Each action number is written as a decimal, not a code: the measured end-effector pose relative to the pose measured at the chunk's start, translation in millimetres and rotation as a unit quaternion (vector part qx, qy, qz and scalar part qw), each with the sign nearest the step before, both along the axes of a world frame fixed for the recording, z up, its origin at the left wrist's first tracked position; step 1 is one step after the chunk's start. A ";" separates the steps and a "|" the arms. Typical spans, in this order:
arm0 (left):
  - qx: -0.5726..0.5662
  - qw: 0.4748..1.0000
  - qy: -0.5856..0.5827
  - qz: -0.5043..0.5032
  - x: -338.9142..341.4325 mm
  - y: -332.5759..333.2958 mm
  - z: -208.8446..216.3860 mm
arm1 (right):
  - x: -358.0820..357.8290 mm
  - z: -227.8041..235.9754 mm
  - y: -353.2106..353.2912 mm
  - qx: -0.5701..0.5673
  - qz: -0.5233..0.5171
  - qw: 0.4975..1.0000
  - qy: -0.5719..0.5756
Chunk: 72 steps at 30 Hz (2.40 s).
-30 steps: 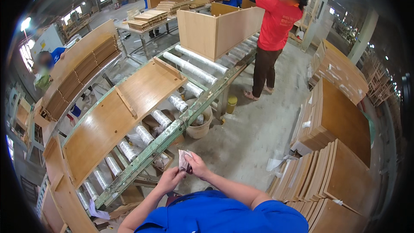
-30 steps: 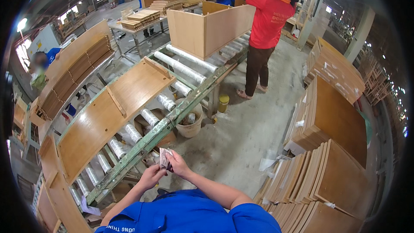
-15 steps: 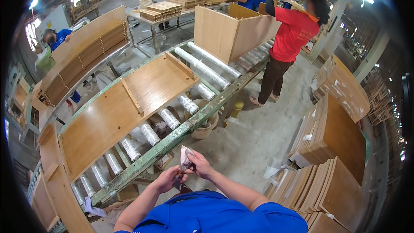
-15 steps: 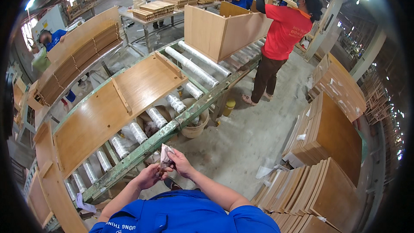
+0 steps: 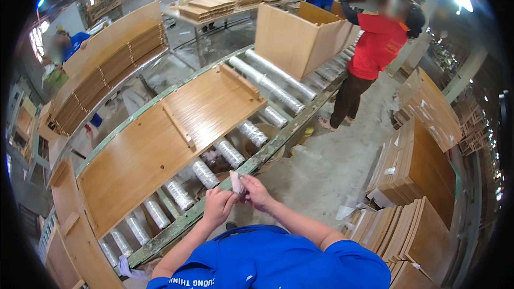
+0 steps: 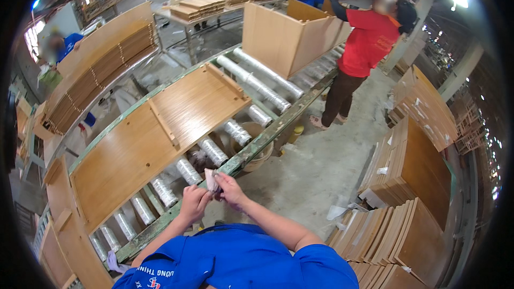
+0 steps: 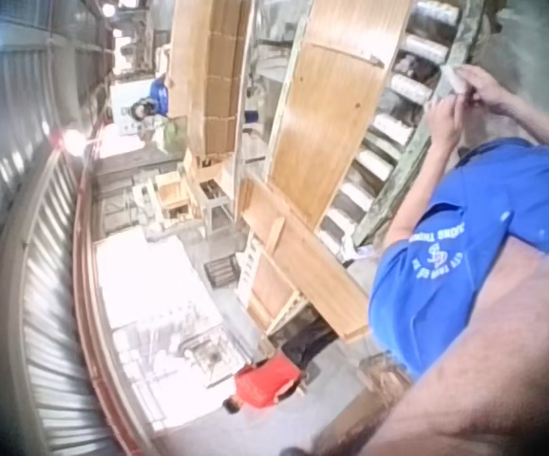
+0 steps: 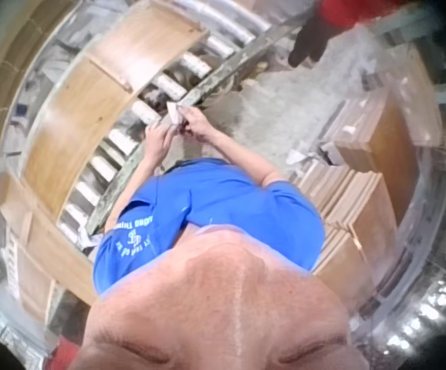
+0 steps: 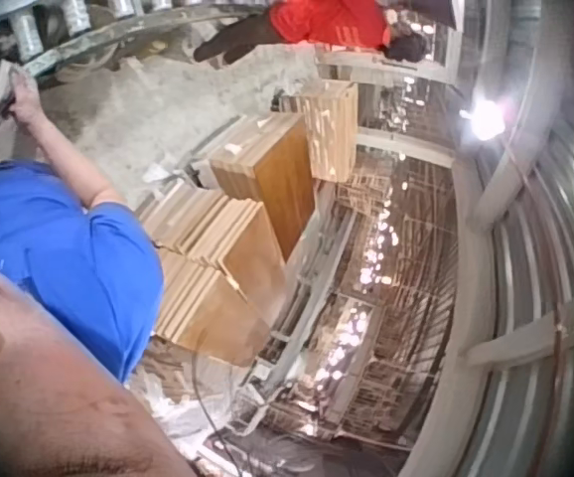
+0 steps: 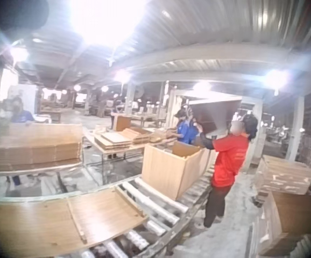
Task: The person wipes the surface of several wooden panels with a cloth in a workshop. They move between stacks and a roller conveyor, handling panels one at a time, turning them over, and wiping different areas before placing them back.
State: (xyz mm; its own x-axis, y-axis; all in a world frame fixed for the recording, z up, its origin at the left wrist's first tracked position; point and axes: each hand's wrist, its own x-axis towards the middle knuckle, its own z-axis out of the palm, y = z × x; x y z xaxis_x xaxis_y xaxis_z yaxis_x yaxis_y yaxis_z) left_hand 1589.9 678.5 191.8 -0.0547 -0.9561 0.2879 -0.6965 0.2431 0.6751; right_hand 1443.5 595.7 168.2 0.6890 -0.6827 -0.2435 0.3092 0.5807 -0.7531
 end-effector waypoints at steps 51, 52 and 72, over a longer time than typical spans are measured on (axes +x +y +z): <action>0.117 0.910 -0.275 0.286 84.1 -407.8 -134.1 | 213.9 -131.0 -624.2 -0.373 -0.158 0.876 0.261; 0.117 0.910 -0.273 0.290 83.7 -406.7 -134.9 | 217.5 -126.7 -625.3 -0.366 -0.114 0.879 0.282; 0.118 0.912 -0.261 0.293 85.9 -400.5 -140.6 | 184.6 -92.9 -607.4 -0.599 0.012 0.704 0.383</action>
